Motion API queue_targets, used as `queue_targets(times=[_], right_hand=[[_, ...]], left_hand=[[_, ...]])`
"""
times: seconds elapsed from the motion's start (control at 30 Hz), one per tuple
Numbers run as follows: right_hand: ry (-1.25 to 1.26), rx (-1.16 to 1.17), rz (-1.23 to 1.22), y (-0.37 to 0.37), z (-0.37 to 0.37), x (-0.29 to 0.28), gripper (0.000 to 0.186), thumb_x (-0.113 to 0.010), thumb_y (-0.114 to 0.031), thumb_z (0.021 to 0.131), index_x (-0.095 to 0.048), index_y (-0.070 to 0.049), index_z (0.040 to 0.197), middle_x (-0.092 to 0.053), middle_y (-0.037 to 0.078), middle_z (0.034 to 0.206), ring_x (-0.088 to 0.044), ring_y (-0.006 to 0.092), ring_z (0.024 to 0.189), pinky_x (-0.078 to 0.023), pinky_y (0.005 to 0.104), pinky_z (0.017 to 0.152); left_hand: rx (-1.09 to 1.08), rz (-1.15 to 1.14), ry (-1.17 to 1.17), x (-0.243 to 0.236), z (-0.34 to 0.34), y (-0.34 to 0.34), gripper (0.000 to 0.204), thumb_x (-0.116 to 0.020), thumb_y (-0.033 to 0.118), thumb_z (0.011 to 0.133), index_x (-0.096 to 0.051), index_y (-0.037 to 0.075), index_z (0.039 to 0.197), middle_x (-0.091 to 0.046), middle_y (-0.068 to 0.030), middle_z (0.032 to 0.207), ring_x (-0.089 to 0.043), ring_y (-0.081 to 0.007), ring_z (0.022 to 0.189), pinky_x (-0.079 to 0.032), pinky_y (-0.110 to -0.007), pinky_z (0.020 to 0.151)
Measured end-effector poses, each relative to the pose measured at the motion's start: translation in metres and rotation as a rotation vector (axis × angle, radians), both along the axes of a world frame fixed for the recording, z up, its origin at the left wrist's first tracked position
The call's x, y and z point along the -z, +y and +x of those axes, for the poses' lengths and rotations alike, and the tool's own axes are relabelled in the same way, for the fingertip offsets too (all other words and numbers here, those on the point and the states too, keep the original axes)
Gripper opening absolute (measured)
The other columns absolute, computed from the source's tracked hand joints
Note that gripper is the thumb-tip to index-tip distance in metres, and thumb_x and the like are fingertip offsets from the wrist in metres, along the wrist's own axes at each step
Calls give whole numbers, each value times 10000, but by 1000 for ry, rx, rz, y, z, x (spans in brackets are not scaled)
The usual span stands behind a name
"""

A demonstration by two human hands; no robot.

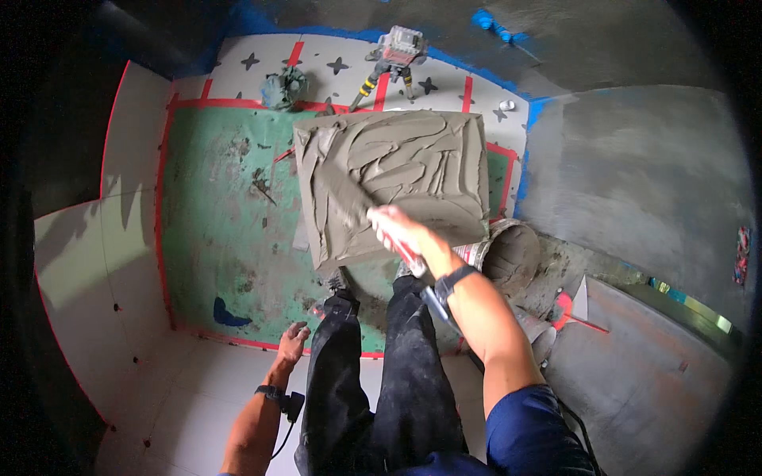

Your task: Apply adhesive to a wall tile and install it onto the ceiling or upper wall area.

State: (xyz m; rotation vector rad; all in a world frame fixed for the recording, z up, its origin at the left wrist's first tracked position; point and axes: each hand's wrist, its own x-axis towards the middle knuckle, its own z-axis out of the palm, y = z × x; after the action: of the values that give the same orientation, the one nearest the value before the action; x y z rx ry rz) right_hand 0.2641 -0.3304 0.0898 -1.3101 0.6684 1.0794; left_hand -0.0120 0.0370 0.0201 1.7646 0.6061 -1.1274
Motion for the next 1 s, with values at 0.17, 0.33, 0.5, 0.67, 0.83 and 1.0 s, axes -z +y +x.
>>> queue_targets(times=[0.17, 0.33, 0.5, 0.67, 0.83, 1.0], right_hand=[[-588, -968, -773, -63, -23, -24, 406, -509, -386, 901, -596, -13, 1034, -677, 232, 836, -683, 356, 731, -539, 472, 679], [-600, -688, -1199, -154, -16, 1, 414, -499, -420, 919, -588, -25, 1006, -683, 192, 800, -680, 334, 712, -546, 459, 638], [-25, 631, -162, -90, -33, -7, 297, -550, -387, 955, -532, -112, 844, -522, -20, 616, -484, 95, 477, -410, 252, 420], [-385, -458, -484, -80, -89, -12, 337, -520, -356, 946, -567, -25, 900, -632, 136, 706, -620, 295, 596, -508, 425, 569], [-81, 282, -688, -94, -144, -9, 352, -554, -375, 930, -590, -25, 924, -615, 100, 648, -592, 229, 494, -490, 374, 465], [129, 595, 26, 9, -188, -10, 299, -550, -351, 953, -562, -72, 848, -505, 2, 601, -478, 95, 455, -423, 248, 411]], left_hand=[[-88, -67, 66, -9, 4, -17, 425, -573, 288, 931, -570, 9, 1252, -673, -159, 1118, -641, -224, 1008, -485, -342, 884], [10, 6, 25, 7, -6, -15, 403, -566, 256, 919, -583, -1, 1229, -676, -147, 1055, -639, -213, 990, -485, -329, 878], [201, 96, 31, -1, -12, -21, 420, -551, 320, 905, -610, 40, 1212, -649, -222, 1144, -611, -348, 1101, -466, -395, 940], [119, 58, 14, 3, -1, -27, 431, -552, 338, 899, -610, 53, 1216, -650, -218, 1143, -608, -356, 1103, -466, -400, 936], [198, 47, -111, -3, 25, -47, 422, -545, 313, 915, -604, 10, 1203, -682, -140, 1029, -628, -217, 947, -484, -339, 848], [281, 71, -139, -16, 19, -58, 357, -583, 308, 912, -627, 74, 1178, -684, -180, 1050, -654, -298, 1010, -491, -380, 872]])
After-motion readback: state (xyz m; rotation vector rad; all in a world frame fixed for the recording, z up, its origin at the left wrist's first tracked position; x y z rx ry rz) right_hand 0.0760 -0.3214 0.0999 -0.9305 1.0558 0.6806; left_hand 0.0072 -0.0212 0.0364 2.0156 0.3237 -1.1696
